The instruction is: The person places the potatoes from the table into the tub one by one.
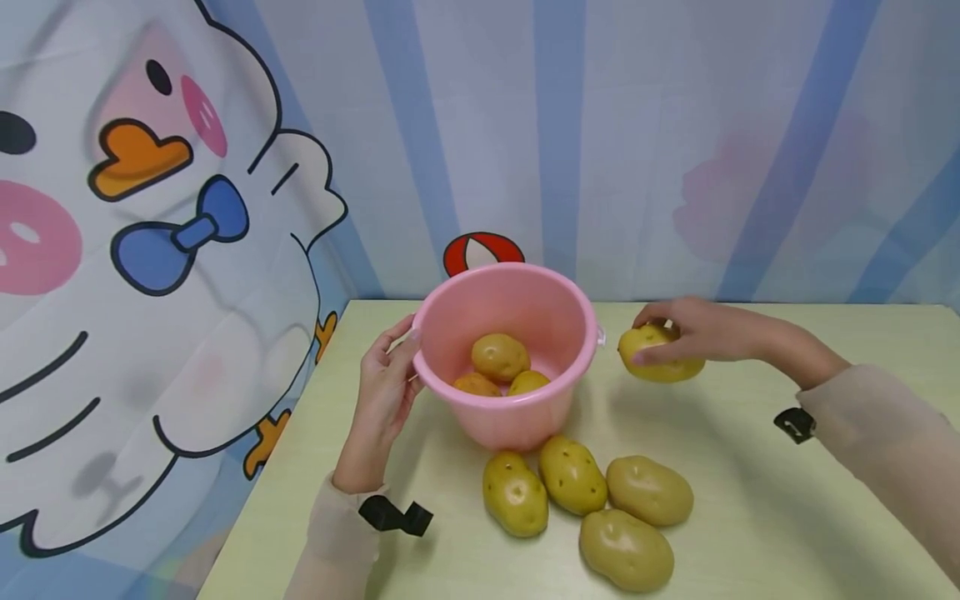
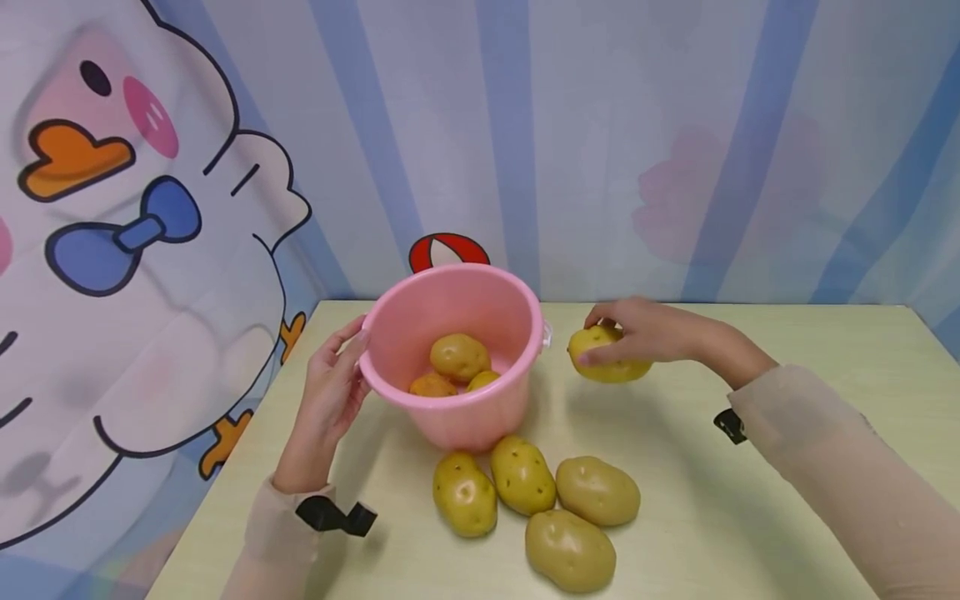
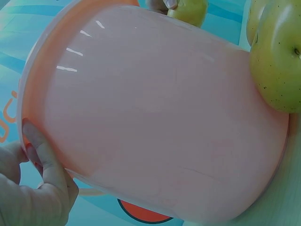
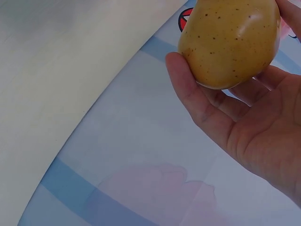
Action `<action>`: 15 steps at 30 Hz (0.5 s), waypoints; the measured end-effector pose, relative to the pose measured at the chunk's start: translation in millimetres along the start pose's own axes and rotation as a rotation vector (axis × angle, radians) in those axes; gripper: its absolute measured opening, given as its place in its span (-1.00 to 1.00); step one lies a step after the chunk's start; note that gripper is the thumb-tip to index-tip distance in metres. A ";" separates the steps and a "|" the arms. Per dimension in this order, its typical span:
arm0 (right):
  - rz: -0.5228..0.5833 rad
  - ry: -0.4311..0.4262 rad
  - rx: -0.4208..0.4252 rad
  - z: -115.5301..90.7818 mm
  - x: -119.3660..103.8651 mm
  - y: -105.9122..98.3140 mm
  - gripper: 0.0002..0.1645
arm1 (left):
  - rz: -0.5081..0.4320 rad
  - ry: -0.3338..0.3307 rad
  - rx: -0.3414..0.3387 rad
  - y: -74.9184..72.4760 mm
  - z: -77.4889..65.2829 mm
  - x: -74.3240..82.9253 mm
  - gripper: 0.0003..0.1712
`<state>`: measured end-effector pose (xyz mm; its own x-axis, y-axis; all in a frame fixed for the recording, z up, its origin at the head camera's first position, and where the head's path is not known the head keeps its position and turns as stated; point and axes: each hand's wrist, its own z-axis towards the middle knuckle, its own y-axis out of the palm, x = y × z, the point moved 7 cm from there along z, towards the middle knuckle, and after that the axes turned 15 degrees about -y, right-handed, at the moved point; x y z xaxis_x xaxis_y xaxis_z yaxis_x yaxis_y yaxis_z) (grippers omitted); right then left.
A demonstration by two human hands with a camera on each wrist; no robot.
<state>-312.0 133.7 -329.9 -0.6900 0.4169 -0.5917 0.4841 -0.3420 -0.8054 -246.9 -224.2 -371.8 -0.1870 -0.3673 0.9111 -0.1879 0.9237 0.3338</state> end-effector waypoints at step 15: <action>0.006 -0.020 0.026 4.5 -5.8 -16.2 -0.43 | -0.006 0.005 -0.015 1.1 -0.2 0.7 -0.50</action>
<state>-318.2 133.0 -313.2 -0.6980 0.3976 -0.5955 0.4740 -0.3667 -0.8005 -247.1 -223.3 -370.7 -0.1814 -0.3727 0.9100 -0.1745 0.9229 0.3432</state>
